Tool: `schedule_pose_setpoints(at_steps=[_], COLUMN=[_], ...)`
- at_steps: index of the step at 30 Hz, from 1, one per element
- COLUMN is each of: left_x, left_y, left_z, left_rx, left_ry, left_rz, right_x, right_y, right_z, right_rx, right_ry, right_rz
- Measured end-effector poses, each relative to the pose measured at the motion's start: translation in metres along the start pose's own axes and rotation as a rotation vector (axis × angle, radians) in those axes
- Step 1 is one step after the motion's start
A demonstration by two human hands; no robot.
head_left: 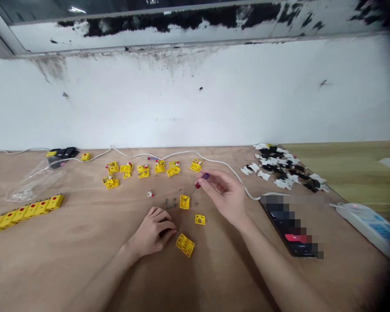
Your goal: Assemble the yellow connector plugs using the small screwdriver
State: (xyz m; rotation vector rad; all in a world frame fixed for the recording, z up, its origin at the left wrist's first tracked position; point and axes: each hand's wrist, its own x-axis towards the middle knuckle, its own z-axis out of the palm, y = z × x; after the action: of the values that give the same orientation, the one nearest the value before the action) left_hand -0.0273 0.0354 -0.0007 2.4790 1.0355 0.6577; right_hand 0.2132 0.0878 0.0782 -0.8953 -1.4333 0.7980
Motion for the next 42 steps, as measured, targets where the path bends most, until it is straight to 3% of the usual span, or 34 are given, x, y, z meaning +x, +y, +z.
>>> schedule_pose_setpoints(at_steps=[8, 16, 21, 28, 32, 38, 42], left_x=[-0.002, -0.008, -0.009, -0.007, -0.007, -0.008, -0.007], left_y=[-0.006, -0.015, -0.011, -0.002, -0.006, -0.014, -0.015], left_z=[0.006, 0.008, 0.005, 0.006, 0.007, 0.006, 0.005], left_rx=[-0.004, -0.199, -0.327, -0.513, -0.453, -0.173, -0.148], left_ry=[0.036, 0.127, 0.142, 0.156, 0.151, 0.134, 0.113], left_rz=[-0.017, -0.134, -0.148, -0.208, -0.176, -0.009, 0.010], right_x=[-0.002, -0.012, -0.036, -0.058, -0.062, -0.063, -0.065], right_y=[-0.003, 0.004, 0.023, 0.042, 0.048, 0.047, 0.046], right_z=[0.001, 0.001, -0.014, -0.029, -0.029, -0.026, -0.024], right_rx=[0.005, 0.139, 0.185, 0.491, 0.549, 0.539, 0.538], right_ry=[-0.031, -0.033, 0.086, 0.343, 0.378, 0.362, 0.345], right_rz=[0.019, 0.152, 0.357, 0.614, 0.689, 0.711, 0.730])
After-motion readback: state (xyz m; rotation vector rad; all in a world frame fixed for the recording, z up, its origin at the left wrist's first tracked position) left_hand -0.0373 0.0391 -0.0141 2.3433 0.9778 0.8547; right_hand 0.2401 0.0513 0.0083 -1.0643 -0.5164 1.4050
